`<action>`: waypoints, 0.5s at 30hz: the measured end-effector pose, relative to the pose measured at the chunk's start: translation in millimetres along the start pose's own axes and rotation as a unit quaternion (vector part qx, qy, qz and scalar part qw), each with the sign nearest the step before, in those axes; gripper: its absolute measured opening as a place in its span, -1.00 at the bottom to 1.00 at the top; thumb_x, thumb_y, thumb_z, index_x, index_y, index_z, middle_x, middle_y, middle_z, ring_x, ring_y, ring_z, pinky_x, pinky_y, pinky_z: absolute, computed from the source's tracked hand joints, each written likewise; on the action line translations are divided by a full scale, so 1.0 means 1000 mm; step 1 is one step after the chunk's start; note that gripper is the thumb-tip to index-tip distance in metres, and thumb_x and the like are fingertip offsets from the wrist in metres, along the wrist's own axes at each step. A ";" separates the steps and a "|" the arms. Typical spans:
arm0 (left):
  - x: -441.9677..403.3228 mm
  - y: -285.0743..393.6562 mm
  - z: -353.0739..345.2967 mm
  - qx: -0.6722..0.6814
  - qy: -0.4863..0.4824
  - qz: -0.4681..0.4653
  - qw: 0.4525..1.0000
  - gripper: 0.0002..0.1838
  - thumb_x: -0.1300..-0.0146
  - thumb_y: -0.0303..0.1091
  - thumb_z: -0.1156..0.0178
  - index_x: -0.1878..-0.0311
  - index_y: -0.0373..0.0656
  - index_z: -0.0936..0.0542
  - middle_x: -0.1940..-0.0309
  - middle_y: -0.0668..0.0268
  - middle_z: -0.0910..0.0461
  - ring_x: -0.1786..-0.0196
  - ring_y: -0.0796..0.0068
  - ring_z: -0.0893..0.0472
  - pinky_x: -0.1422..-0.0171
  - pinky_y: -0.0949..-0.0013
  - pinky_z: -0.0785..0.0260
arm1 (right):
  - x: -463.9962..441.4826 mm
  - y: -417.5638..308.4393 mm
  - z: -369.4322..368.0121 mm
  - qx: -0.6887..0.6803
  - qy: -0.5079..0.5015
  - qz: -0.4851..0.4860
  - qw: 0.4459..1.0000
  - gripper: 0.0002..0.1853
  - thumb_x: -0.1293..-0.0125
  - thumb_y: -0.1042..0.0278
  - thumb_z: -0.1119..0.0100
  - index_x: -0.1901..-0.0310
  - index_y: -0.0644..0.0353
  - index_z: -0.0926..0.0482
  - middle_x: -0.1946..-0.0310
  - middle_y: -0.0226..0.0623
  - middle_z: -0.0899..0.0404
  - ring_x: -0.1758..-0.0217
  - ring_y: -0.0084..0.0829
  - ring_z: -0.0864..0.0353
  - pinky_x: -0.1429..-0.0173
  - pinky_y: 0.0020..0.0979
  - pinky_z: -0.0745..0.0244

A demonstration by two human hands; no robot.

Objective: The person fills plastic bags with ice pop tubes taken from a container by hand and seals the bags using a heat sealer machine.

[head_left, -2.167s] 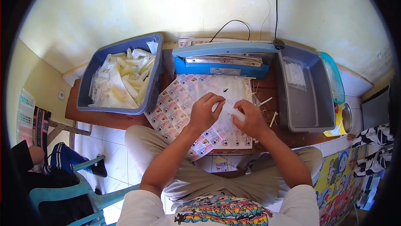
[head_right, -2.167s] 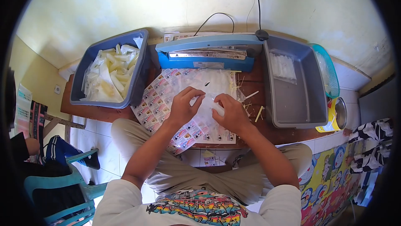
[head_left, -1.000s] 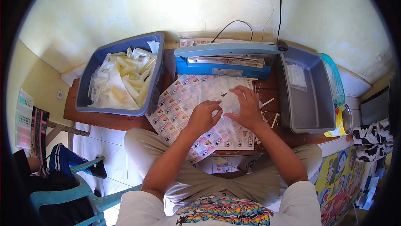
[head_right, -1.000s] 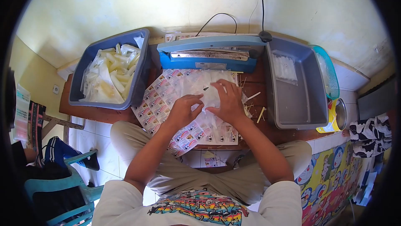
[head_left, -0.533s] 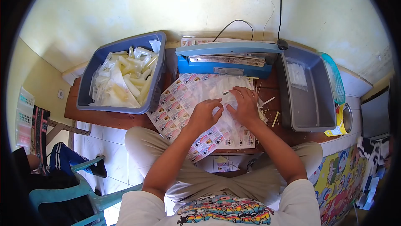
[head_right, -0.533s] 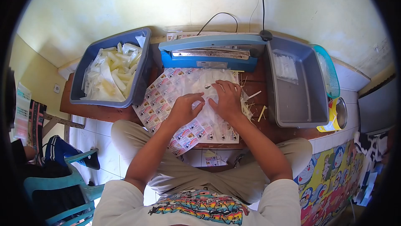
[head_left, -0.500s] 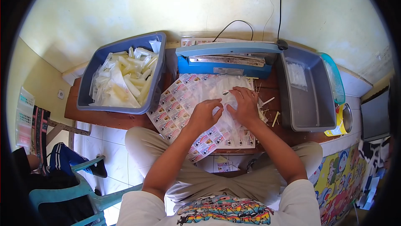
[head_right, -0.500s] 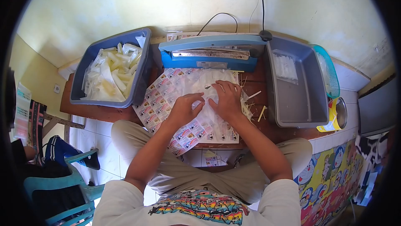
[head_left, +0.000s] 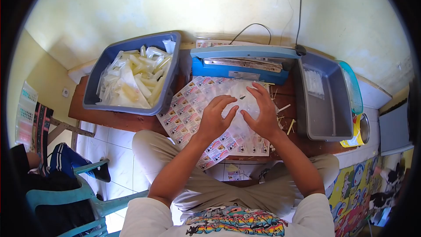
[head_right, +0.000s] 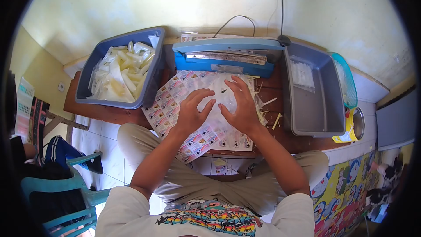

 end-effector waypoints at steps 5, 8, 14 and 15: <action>-0.005 0.015 0.022 0.013 0.063 -0.015 0.998 -0.72 -0.37 -0.48 -0.49 -0.12 -0.18 -0.79 -0.10 0.02 -0.80 -0.22 -0.03 -0.78 -0.30 0.09 -0.63 | -0.012 -0.032 0.010 -0.043 -0.015 0.009 0.999 -0.20 -0.24 0.45 -0.55 -0.54 0.14 -0.48 -0.56 -0.04 -0.42 -0.46 -0.04 -0.61 -0.35 -0.15 -0.67; -0.010 0.018 0.046 -0.015 0.120 -0.040 0.992 -0.71 -0.36 -0.50 -0.48 -0.13 -0.20 -0.79 -0.08 0.04 -0.80 -0.19 -0.02 -0.77 -0.33 0.08 -0.60 | -0.026 -0.047 0.006 -0.073 -0.041 0.052 0.995 -0.23 -0.26 0.52 -0.52 -0.53 0.13 -0.50 -0.52 -0.07 -0.48 -0.32 -0.15 -0.72 -0.22 -0.22 -0.74; -0.037 -0.005 0.110 -0.125 0.186 -0.034 0.974 -0.75 -0.35 -0.51 -0.46 -0.08 -0.24 -0.79 -0.03 0.06 -0.80 -0.16 0.00 -0.74 -0.30 0.08 -0.58 | -0.091 -0.061 -0.033 -0.096 -0.020 0.129 0.987 -0.38 -0.35 0.53 -0.47 -0.45 0.21 -0.57 -0.32 -0.06 -0.65 -0.15 -0.20 -0.81 -0.18 -0.25 -0.75; -0.044 -0.013 0.121 -0.138 0.197 -0.008 0.971 -0.76 -0.36 -0.50 -0.45 -0.07 -0.24 -0.79 -0.03 0.06 -0.80 -0.16 0.00 -0.74 -0.29 0.08 -0.59 | -0.107 -0.062 -0.044 -0.099 -0.022 0.133 0.986 -0.38 -0.35 0.53 -0.47 -0.45 0.21 -0.57 -0.32 -0.06 -0.65 -0.15 -0.20 -0.81 -0.18 -0.25 -0.75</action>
Point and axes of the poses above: each hand's wrist, its own x-axis away from the middle knuckle, its own z-axis out of the back of the hand, y = z × x, the point moved 1 cm from there along -x, towards the middle knuckle
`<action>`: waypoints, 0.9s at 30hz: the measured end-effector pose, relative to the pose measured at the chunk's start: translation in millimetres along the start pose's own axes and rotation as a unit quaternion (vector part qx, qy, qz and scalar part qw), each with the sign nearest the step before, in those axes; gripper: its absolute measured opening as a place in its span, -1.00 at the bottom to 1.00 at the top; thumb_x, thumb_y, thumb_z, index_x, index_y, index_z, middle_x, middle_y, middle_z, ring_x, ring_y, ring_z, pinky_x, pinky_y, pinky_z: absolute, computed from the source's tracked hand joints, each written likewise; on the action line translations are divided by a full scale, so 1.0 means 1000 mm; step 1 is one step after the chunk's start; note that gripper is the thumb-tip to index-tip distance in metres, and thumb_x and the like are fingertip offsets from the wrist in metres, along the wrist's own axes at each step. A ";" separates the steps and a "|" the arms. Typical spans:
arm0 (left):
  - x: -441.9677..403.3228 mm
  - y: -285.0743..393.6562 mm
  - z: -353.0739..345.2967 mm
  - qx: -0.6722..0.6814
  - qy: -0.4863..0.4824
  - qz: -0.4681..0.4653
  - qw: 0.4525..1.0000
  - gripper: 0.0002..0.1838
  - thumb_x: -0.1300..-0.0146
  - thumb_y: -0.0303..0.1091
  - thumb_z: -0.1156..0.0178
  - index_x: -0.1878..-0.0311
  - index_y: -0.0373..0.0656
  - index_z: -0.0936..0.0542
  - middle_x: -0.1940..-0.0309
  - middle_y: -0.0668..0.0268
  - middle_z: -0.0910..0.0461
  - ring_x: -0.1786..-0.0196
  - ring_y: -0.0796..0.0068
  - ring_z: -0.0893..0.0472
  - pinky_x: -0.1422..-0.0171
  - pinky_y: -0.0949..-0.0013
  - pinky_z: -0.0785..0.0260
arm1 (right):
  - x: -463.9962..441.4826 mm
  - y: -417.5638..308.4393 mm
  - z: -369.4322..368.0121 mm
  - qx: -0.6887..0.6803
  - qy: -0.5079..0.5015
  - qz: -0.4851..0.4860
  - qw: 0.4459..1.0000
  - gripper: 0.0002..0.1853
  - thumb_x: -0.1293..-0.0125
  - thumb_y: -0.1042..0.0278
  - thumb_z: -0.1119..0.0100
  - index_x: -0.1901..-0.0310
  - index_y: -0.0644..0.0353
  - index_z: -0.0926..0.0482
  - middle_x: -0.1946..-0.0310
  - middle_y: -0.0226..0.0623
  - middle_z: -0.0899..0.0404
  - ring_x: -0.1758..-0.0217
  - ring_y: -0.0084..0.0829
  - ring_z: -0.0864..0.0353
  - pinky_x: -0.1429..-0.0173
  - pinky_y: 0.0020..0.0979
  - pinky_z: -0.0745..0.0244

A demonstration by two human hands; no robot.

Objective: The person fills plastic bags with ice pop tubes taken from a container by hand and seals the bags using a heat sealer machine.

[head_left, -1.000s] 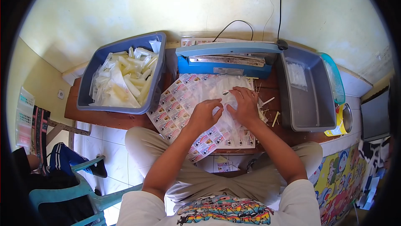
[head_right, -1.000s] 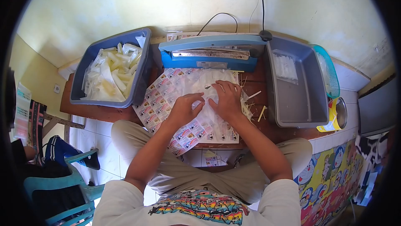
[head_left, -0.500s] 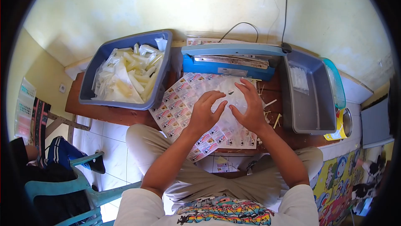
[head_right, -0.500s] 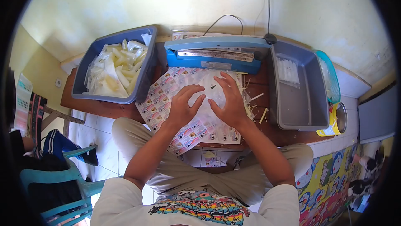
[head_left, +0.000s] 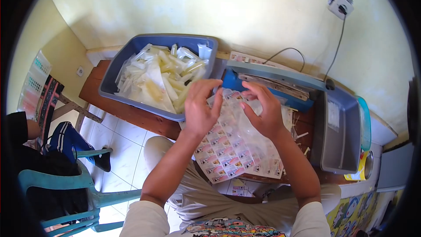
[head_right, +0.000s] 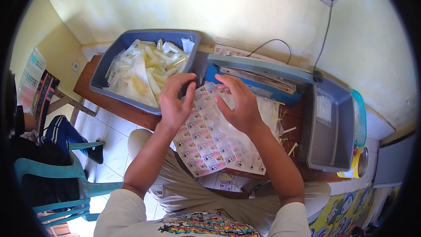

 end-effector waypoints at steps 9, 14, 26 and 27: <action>-0.068 -0.126 0.017 -0.129 0.014 0.076 0.989 -0.74 -0.40 -0.43 -0.41 -0.11 -0.24 -0.79 0.01 0.03 -0.83 -0.04 0.06 -0.81 -0.20 0.11 -0.63 | -0.142 0.049 -0.118 -0.046 -0.031 0.030 0.998 -0.51 -0.38 0.53 -0.46 -0.32 0.27 -0.59 -0.17 0.01 -0.74 -0.11 -0.09 -0.85 -0.17 -0.18 -0.77; -0.081 -0.184 0.023 -0.173 -0.058 0.180 0.967 -0.71 -0.39 -0.43 -0.39 -0.14 -0.22 -0.79 -0.03 0.01 -0.83 -0.09 0.04 -0.81 -0.27 0.09 -0.63 | -0.197 0.093 -0.179 0.087 -0.170 -0.023 0.981 -0.62 -0.36 0.44 -0.39 -0.20 0.24 -0.70 -0.09 0.11 -0.77 -0.20 0.12 -0.77 -0.28 0.03 -0.69; -0.072 -0.196 0.021 -0.211 -0.208 0.259 0.920 -0.54 -0.32 -0.54 -0.28 -0.29 -0.18 -0.76 -0.14 -0.10 -0.79 -0.25 -0.14 -0.75 -0.43 0.00 -0.56 | -0.212 0.090 -0.207 0.324 -0.346 -0.113 0.873 -0.57 -0.43 0.19 -0.47 -0.32 -0.12 -0.78 -0.19 -0.16 -0.81 -0.30 -0.08 -0.79 -0.36 -0.05 -0.72; -0.073 -0.194 0.019 -0.208 -0.215 0.256 0.919 -0.53 -0.31 -0.55 -0.27 -0.30 -0.18 -0.76 -0.13 -0.11 -0.79 -0.24 -0.15 -0.74 -0.44 -0.01 -0.55 | -0.211 0.090 -0.207 0.326 -0.344 -0.114 0.873 -0.57 -0.43 0.19 -0.47 -0.32 -0.12 -0.78 -0.19 -0.16 -0.81 -0.30 -0.08 -0.79 -0.36 -0.05 -0.72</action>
Point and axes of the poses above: each hand's wrist, its own x-axis away from the middle knuckle, its own z-axis out of the back of the hand, y = z × x, the point moved 1 cm from there along -x, towards the middle knuckle
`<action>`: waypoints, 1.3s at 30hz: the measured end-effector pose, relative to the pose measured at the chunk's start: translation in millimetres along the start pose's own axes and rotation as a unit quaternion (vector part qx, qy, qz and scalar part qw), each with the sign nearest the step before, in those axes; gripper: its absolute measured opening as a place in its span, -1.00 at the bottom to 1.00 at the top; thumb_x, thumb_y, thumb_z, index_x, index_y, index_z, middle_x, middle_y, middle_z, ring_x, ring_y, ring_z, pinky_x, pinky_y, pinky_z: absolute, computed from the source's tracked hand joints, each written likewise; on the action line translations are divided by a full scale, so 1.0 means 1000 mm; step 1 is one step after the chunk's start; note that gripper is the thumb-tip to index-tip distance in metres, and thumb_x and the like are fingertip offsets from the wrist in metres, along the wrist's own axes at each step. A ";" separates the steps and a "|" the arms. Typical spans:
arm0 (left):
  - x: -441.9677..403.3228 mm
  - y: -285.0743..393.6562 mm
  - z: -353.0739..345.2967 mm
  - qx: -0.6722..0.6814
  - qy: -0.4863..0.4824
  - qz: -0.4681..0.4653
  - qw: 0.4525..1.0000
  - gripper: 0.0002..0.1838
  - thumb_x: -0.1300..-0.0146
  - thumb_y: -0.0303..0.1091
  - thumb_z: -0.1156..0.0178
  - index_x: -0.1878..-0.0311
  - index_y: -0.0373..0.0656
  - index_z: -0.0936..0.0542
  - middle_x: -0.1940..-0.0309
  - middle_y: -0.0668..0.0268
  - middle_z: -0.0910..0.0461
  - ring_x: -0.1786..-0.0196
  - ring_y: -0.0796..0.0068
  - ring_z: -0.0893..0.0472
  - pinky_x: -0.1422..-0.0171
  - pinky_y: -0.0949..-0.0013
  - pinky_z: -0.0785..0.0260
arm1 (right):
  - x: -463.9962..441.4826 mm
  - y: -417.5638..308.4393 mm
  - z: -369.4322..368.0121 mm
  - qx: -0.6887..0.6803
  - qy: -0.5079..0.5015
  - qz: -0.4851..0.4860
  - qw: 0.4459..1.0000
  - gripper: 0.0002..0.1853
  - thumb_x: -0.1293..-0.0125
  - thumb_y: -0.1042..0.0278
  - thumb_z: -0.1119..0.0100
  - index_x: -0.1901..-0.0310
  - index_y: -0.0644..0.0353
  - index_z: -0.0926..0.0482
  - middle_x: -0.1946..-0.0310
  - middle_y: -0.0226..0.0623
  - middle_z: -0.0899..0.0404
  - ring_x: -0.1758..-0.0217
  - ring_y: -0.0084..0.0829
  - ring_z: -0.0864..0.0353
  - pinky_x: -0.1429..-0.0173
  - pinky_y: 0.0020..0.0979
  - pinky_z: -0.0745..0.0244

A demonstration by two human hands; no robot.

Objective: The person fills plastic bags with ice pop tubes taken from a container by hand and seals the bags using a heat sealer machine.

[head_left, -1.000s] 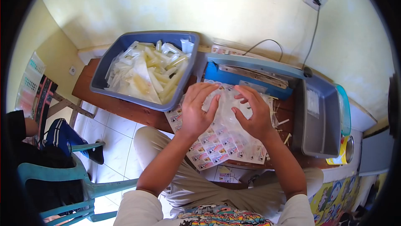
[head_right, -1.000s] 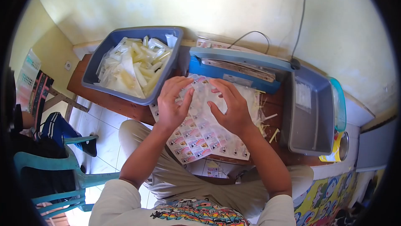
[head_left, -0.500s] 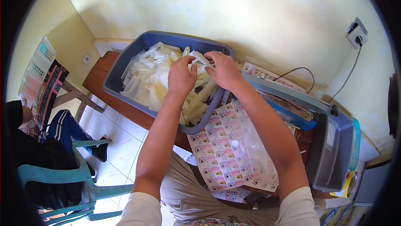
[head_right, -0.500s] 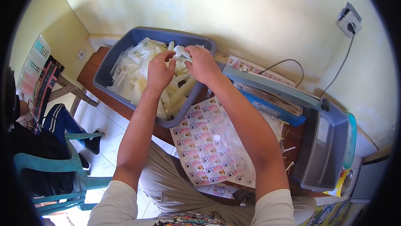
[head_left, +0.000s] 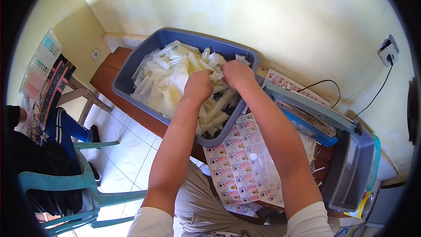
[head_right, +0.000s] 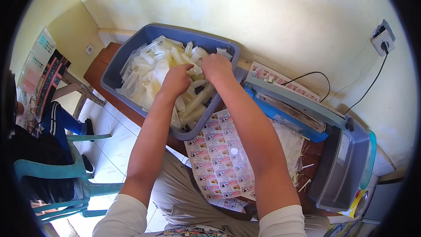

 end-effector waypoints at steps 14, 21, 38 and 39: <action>-0.002 -0.001 0.000 -0.003 -0.015 -0.002 1.000 -0.53 -0.28 -0.59 -0.23 -0.26 -0.14 -0.77 -0.12 -0.13 -0.79 -0.24 -0.12 -0.76 -0.38 -0.05 -0.59 | 0.020 -0.011 0.014 -0.092 0.035 -0.027 0.995 -0.65 -0.29 0.23 -0.44 -0.09 0.10 -0.78 -0.01 -0.03 -0.81 -0.20 0.03 -0.80 -0.26 0.03 -0.75; 0.014 0.003 -0.001 0.023 0.047 -0.042 0.998 -0.53 -0.33 -0.59 -0.22 -0.31 -0.27 -0.68 -0.12 -0.14 -0.78 -0.24 -0.17 -0.74 -0.36 -0.08 -0.58 | 0.041 -0.004 0.002 -0.201 0.260 0.092 0.940 -0.71 -0.26 0.38 -0.41 0.03 0.26 -0.63 0.11 0.10 -0.78 -0.04 0.15 -0.80 -0.11 0.06 -0.72; 0.167 0.153 -0.050 0.240 0.024 -0.301 0.922 -0.39 -0.30 -0.49 -0.53 -0.41 -0.23 -0.59 -0.07 0.04 -0.67 -0.07 0.07 -0.74 -0.14 0.13 -0.62 | 0.316 0.082 0.023 -0.360 0.326 -0.009 0.874 -0.69 -0.22 0.46 -0.48 0.01 0.21 -0.67 0.17 -0.08 -0.79 0.14 -0.14 -0.86 0.03 -0.23 -0.72; 0.175 0.159 -0.055 0.241 0.020 -0.304 0.921 -0.39 -0.30 -0.49 -0.53 -0.41 -0.23 -0.59 -0.07 0.04 -0.67 -0.07 0.07 -0.74 -0.14 0.13 -0.62 | 0.330 0.089 0.017 -0.359 0.325 -0.013 0.875 -0.69 -0.22 0.46 -0.49 0.00 0.21 -0.69 0.13 -0.09 -0.79 0.11 -0.15 -0.86 0.01 -0.24 -0.71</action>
Point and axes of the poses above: each hand's wrist, its own x-axis away from the middle knuckle, its own z-axis out of the back of the hand, y = z × x, the point moved 1 cm from there along -x, towards the middle knuckle
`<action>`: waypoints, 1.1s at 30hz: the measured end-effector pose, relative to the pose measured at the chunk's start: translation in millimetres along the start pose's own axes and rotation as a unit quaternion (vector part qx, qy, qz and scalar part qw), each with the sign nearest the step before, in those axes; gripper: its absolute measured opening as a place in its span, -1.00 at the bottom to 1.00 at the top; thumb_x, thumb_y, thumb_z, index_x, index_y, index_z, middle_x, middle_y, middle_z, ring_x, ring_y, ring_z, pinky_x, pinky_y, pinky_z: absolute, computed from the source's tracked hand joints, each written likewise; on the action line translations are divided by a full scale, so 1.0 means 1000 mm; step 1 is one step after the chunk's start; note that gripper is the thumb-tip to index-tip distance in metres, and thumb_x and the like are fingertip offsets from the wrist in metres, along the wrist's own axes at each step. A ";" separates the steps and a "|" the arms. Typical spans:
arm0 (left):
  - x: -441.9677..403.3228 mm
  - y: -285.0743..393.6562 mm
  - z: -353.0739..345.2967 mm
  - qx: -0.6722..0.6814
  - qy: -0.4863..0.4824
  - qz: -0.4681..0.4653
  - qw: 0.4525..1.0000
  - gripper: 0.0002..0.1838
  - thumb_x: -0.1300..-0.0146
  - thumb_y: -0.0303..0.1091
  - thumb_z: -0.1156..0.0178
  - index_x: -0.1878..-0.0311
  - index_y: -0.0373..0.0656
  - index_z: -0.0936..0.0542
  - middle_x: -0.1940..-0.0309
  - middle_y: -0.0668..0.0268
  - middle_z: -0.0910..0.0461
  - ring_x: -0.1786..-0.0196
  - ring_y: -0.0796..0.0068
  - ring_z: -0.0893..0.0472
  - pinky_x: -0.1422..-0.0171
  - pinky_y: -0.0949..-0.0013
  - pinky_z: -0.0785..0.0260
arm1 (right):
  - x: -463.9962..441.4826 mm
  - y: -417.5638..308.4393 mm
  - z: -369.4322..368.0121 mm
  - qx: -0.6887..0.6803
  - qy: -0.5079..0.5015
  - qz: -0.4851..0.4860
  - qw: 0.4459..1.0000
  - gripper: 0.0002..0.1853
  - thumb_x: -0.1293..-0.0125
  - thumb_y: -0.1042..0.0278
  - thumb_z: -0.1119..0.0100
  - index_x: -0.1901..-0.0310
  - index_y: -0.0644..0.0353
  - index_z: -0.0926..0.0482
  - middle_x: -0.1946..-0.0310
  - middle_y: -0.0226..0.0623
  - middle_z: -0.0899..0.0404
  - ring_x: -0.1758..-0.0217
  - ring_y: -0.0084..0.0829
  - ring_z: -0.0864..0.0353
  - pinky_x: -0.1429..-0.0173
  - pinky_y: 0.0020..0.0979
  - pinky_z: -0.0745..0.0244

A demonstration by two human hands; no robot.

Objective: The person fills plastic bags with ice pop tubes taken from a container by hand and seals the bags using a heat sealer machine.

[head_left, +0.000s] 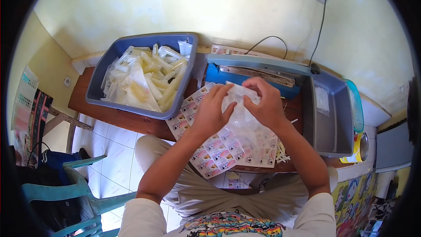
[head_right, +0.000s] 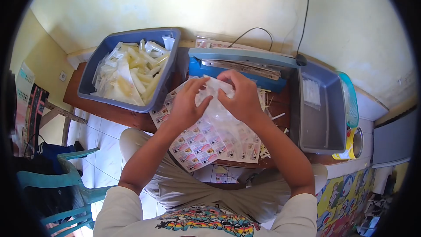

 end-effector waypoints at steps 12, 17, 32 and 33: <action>0.046 0.000 -0.068 -0.061 -0.179 0.008 0.982 -0.38 -0.28 -0.40 -0.55 -0.38 -0.11 -0.55 -0.10 0.16 -0.72 -0.21 0.06 -0.72 -0.27 0.06 -0.60 | 0.096 0.042 0.046 0.025 -0.014 -0.112 0.993 -0.71 -0.20 0.47 -0.53 0.04 0.23 -0.74 0.08 -0.20 -0.79 0.04 -0.32 -0.84 -0.02 -0.32 -0.69; 0.044 -0.009 -0.081 -0.067 -0.148 0.011 0.987 -0.74 -0.34 -0.44 -0.49 -0.07 -0.14 -0.72 0.05 0.17 -0.76 -0.09 0.08 -0.77 -0.16 0.11 -0.64 | 0.113 0.049 0.045 0.028 -0.018 -0.101 0.994 -0.71 -0.16 0.50 -0.49 0.07 0.24 -0.69 0.12 -0.21 -0.75 0.11 -0.32 -0.80 -0.02 -0.32 -0.68; 0.036 -0.007 -0.077 0.039 -0.089 0.067 0.993 -0.83 -0.37 -0.52 -0.48 0.01 -0.22 -0.78 0.16 0.13 -0.79 0.10 0.21 -0.84 0.03 0.24 -0.70 | 0.116 0.067 0.005 0.055 0.025 -0.019 0.998 -0.70 -0.16 0.53 -0.52 0.09 0.21 -0.65 0.10 -0.15 -0.69 0.06 -0.11 -0.78 -0.05 -0.20 -0.71; 0.037 -0.009 -0.077 0.045 -0.088 0.066 0.993 -0.82 -0.36 -0.53 -0.48 0.00 -0.22 -0.78 0.15 0.13 -0.79 0.09 0.20 -0.85 0.01 0.23 -0.71 | 0.116 0.065 0.001 0.076 0.019 -0.003 0.997 -0.70 -0.18 0.53 -0.53 0.08 0.20 -0.65 0.09 -0.15 -0.69 0.03 -0.09 -0.78 -0.07 -0.19 -0.71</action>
Point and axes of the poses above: each hand's wrist, its own x-axis away from the middle knuckle, its own z-axis out of the back of the hand, y = z × x, the point moved 1 cm from there along -x, towards the middle knuckle
